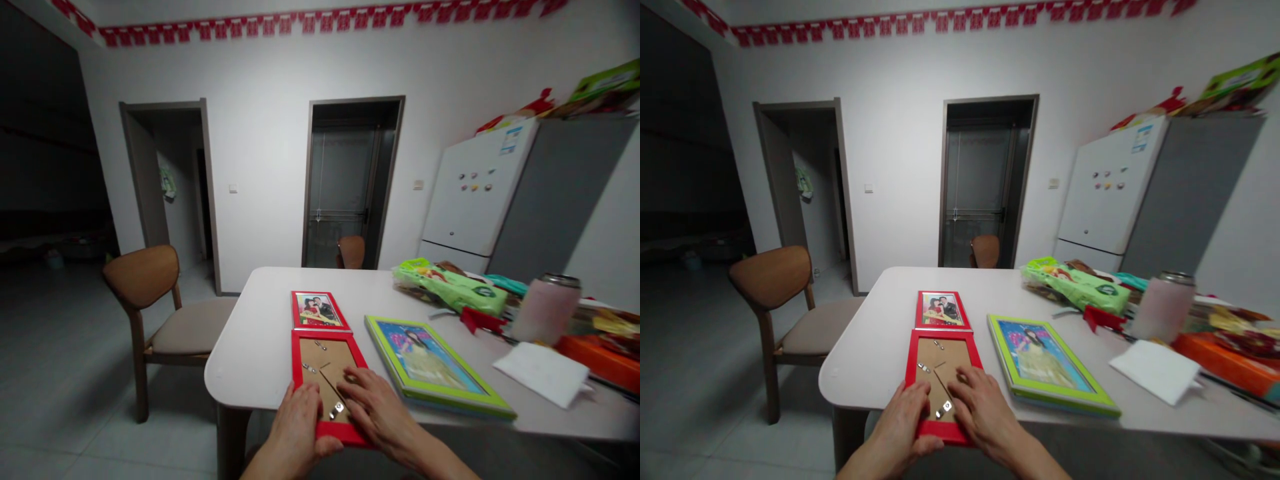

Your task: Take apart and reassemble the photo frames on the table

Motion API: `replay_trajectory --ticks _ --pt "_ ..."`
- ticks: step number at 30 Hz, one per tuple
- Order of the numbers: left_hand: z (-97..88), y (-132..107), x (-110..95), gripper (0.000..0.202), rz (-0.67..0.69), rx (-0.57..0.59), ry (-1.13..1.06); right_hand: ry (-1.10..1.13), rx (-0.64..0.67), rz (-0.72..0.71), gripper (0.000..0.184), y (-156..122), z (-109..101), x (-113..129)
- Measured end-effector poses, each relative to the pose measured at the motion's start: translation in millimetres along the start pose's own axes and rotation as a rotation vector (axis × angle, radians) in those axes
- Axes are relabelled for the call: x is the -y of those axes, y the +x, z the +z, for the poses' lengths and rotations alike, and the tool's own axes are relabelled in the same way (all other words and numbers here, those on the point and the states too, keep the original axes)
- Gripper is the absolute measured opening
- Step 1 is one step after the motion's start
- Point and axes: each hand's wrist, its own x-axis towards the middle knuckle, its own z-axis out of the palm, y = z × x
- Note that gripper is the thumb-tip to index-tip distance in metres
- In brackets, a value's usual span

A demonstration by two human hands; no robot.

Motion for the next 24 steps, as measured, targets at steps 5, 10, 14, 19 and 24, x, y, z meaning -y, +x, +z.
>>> replay_trajectory --ticks 5,10,14,19,24 --pt "-3.2 0 -3 0.065 0.004 0.006 -0.025 0.097 0.076 -0.127 0.029 -12 -5 22" --pt "-2.8 1 -2 0.069 -0.019 0.001 -0.04 0.077 0.106 -0.142 0.029 -17 -7 21" --pt "2.1 1 3 0.07 -0.004 -0.019 -0.05 0.098 0.098 -0.124 0.034 -8 -7 21" --pt "8.2 3 9 0.074 0.042 -0.034 -0.045 0.114 0.035 -0.066 0.037 34 5 24" --pt "6.9 5 9 0.074 0.077 -0.05 -0.079 0.032 0.056 -0.043 0.028 63 21 25"
